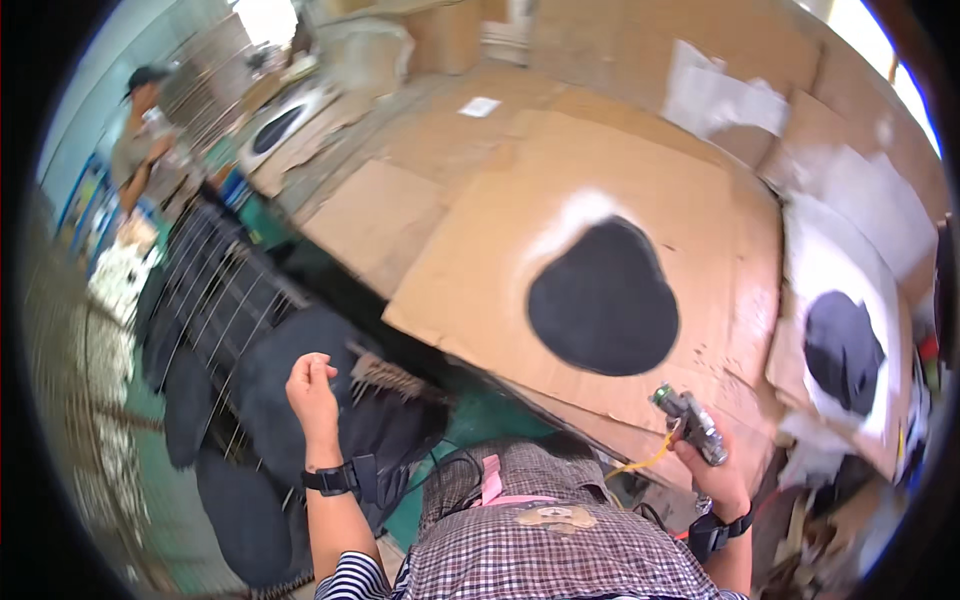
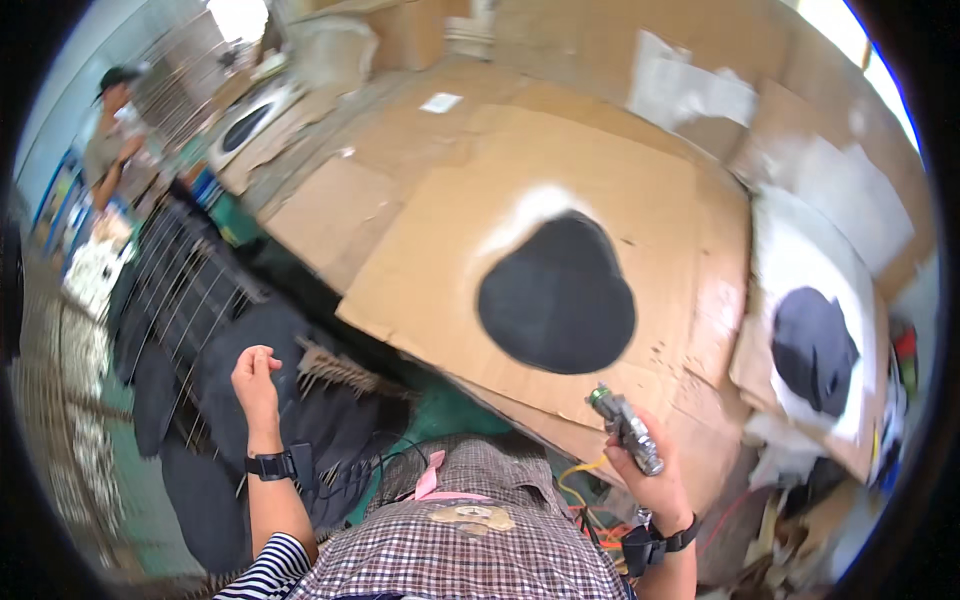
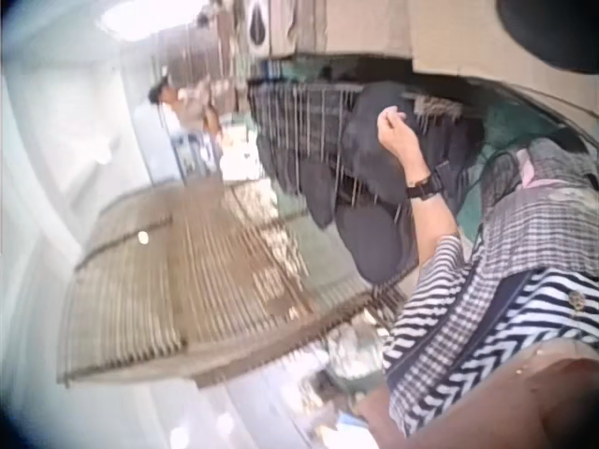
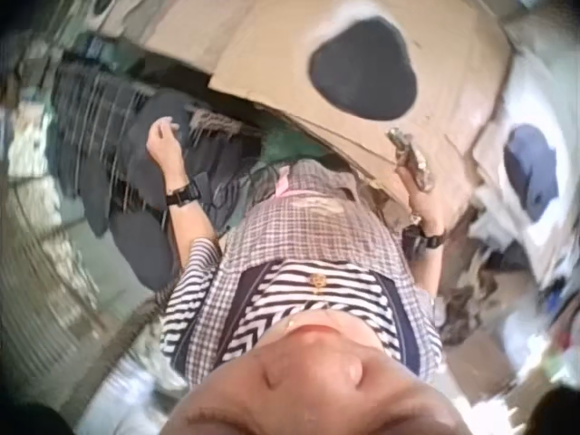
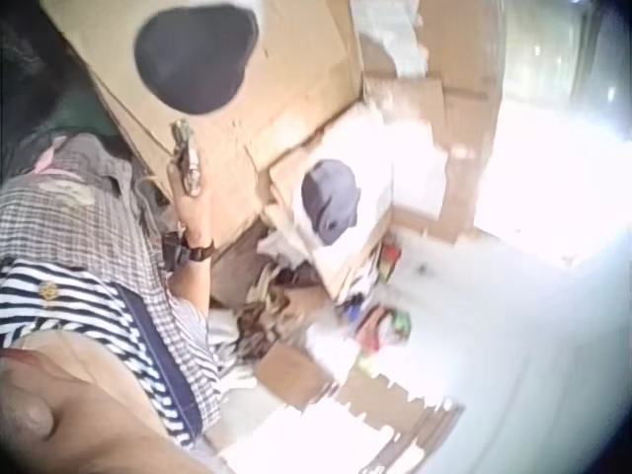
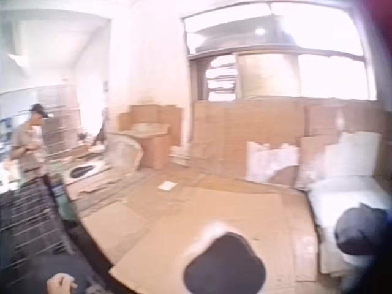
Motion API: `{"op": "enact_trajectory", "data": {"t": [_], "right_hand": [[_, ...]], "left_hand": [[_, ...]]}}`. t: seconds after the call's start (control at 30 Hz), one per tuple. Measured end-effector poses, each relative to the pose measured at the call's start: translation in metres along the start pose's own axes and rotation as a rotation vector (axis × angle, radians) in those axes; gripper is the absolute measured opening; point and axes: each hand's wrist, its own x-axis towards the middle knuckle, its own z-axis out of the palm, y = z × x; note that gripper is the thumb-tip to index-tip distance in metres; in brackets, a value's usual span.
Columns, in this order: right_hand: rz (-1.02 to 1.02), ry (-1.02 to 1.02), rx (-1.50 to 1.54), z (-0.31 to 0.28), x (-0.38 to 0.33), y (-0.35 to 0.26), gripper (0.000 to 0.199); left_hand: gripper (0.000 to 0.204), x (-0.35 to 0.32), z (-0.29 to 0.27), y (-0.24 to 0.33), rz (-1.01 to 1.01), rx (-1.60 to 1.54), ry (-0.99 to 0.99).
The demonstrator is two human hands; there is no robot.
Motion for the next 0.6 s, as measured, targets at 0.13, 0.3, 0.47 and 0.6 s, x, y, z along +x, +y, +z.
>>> {"op": "enact_trajectory", "data": {"t": [0.13,0.3,0.47,0.6], "right_hand": [[-0.008,0.299,0.009,-0.037,-0.063,-0.013,0.047],[0.129,0.351,0.127,-0.025,-0.122,-0.021,0.049],[0.077,0.538,0.140,0.007,-0.145,-0.034,0.051],[0.111,0.648,0.011,0.007,-0.167,-0.044,0.050]], "left_hand": [[0.035,-0.019,0.091,0.029,0.101,-0.076,-0.307],[0.038,-0.048,0.146,0.057,0.176,-0.133,-0.564],[0.035,-0.064,0.173,0.036,0.231,-0.189,-0.713],[0.033,-0.069,0.179,0.029,0.226,-0.174,-0.736]]}}
